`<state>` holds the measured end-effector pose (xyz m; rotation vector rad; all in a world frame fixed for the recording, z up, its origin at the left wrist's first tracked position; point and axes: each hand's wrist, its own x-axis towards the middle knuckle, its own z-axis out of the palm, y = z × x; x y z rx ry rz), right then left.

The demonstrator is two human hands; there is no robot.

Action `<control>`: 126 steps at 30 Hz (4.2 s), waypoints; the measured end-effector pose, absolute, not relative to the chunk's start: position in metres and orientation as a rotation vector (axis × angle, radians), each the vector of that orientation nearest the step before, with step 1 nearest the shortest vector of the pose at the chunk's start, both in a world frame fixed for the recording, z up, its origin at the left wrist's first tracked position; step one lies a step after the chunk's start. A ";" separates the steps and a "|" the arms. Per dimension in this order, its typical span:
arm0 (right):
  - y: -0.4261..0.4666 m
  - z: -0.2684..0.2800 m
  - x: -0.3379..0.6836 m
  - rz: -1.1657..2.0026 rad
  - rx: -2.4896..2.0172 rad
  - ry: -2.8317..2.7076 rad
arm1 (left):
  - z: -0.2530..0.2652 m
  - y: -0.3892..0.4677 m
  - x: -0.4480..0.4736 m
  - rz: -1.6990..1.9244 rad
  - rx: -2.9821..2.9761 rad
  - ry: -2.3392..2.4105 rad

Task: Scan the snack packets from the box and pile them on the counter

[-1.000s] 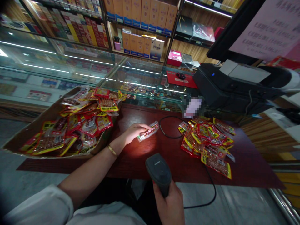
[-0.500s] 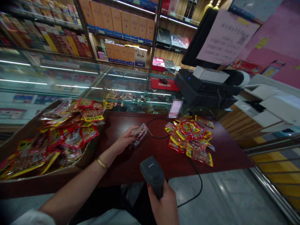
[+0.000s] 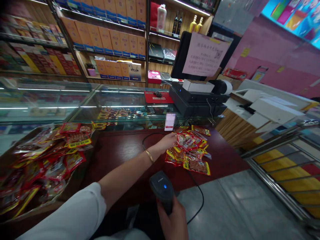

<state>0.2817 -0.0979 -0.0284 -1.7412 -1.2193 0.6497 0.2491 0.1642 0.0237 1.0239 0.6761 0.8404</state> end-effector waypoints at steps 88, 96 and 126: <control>-0.050 -0.045 0.216 0.997 -1.596 -1.423 | -0.065 0.034 -0.010 1.389 0.675 1.005; -0.052 -0.050 0.215 1.014 -1.615 -1.466 | -0.062 0.036 -0.011 1.429 0.564 0.939; -0.061 -0.035 0.231 0.906 -1.639 -1.470 | -0.053 0.054 0.026 1.276 0.556 1.048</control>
